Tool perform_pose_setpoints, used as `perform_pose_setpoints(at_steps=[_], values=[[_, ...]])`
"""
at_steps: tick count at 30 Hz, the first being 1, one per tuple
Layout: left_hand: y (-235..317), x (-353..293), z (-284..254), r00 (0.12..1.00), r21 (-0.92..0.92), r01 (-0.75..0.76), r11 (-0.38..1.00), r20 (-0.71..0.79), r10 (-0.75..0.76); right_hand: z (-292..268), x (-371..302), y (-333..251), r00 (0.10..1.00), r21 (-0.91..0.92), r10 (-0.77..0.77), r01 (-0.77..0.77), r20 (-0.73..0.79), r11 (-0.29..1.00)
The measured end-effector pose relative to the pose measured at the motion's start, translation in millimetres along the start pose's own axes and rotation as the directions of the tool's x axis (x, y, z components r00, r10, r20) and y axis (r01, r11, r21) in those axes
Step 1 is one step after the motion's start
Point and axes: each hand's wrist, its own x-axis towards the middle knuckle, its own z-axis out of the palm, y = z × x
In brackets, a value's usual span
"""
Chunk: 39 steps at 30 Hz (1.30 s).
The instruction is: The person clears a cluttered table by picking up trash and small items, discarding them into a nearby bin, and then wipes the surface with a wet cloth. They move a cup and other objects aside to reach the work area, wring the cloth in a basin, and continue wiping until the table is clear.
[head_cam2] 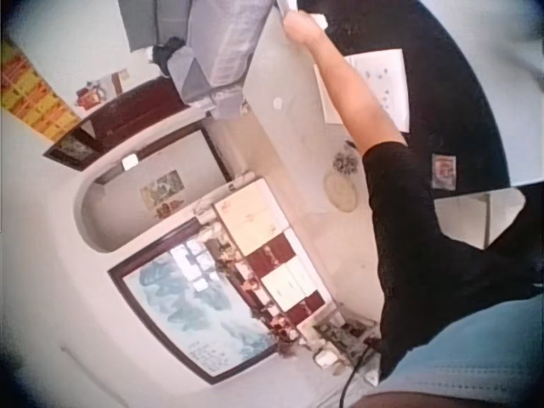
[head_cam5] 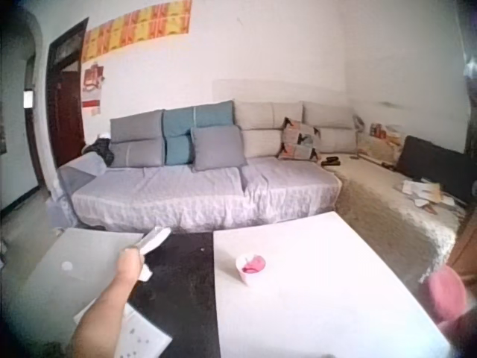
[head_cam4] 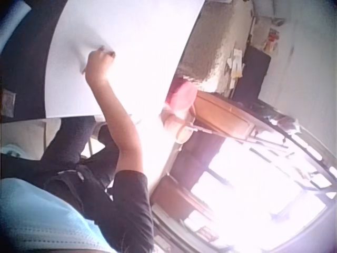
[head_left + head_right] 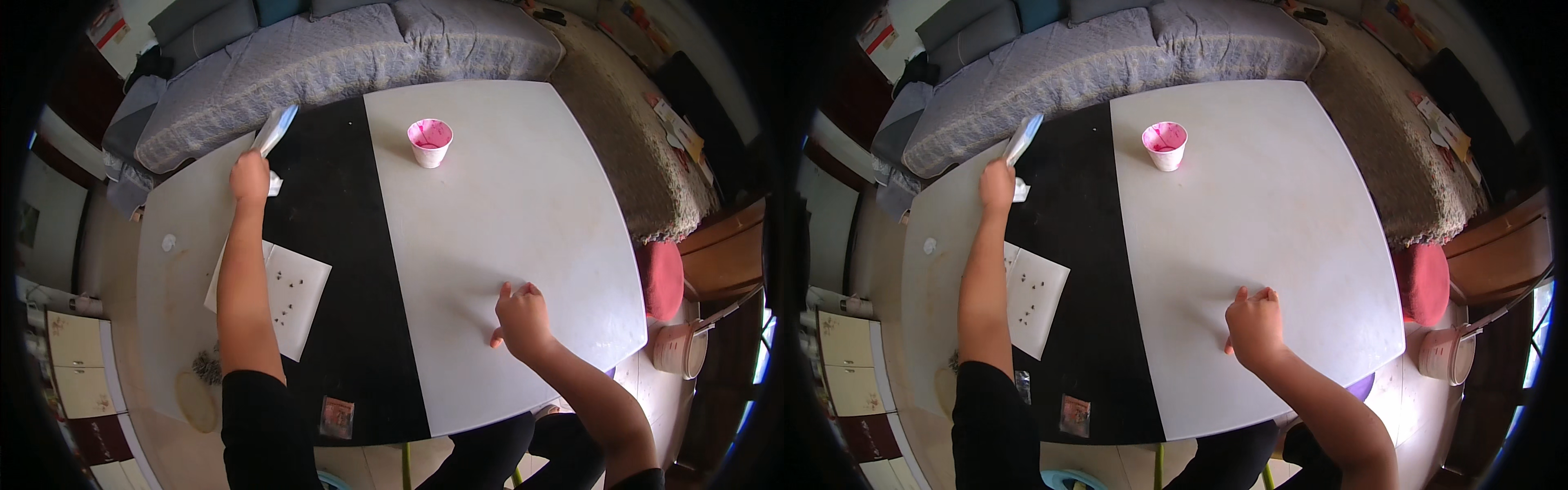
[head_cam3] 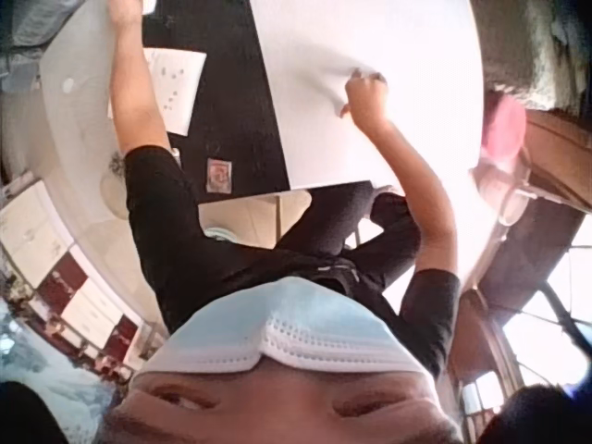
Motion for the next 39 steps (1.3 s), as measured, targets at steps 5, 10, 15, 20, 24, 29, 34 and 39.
perform_pose_setpoints(at_steps=[5,10,15,20,24,29,34,39], values=[[40.7,-19.2,-87.1,1.000,-0.515,0.009,0.857,0.014,-0.003,2.1,2.8,-5.4,0.999,-0.013,0.029,-0.030,-0.036,0.999],[92.3,-137.3,-193.4,0.975,-0.804,0.041,0.593,0.163,0.153,5.2,5.1,0.8,0.997,0.072,0.071,-0.071,0.008,0.995],[120.2,-261.9,-245.4,0.939,-0.490,-0.090,0.867,0.249,0.239,-0.4,8.1,-7.9,0.991,0.109,0.125,-0.130,0.048,0.986],[160.3,-338.0,-223.8,0.879,-0.514,-0.100,0.852,0.356,0.318,28.7,-13.1,5.6,0.952,0.392,0.172,-0.061,-0.255,0.918],[129.9,-352.5,-249.6,0.940,-0.827,0.146,0.543,0.288,0.186,43.4,-62.0,-1.8,0.870,0.643,0.214,0.144,-0.445,0.752],[33.2,-328.0,-238.9,0.982,-0.575,0.182,0.798,0.073,-0.172,23.2,-98.2,-21.2,0.951,0.928,0.239,0.102,-0.197,0.359],[-31.7,-326.5,-220.6,0.979,-0.603,0.198,0.773,0.084,-0.185,42.4,-88.8,-43.3,0.970,0.947,0.228,0.003,-0.081,0.322],[-46.5,-352.9,-187.5,0.921,-0.520,0.105,0.848,0.372,0.114,32.9,-84.4,-64.3,0.951,0.951,0.310,-0.089,-0.008,0.296]])
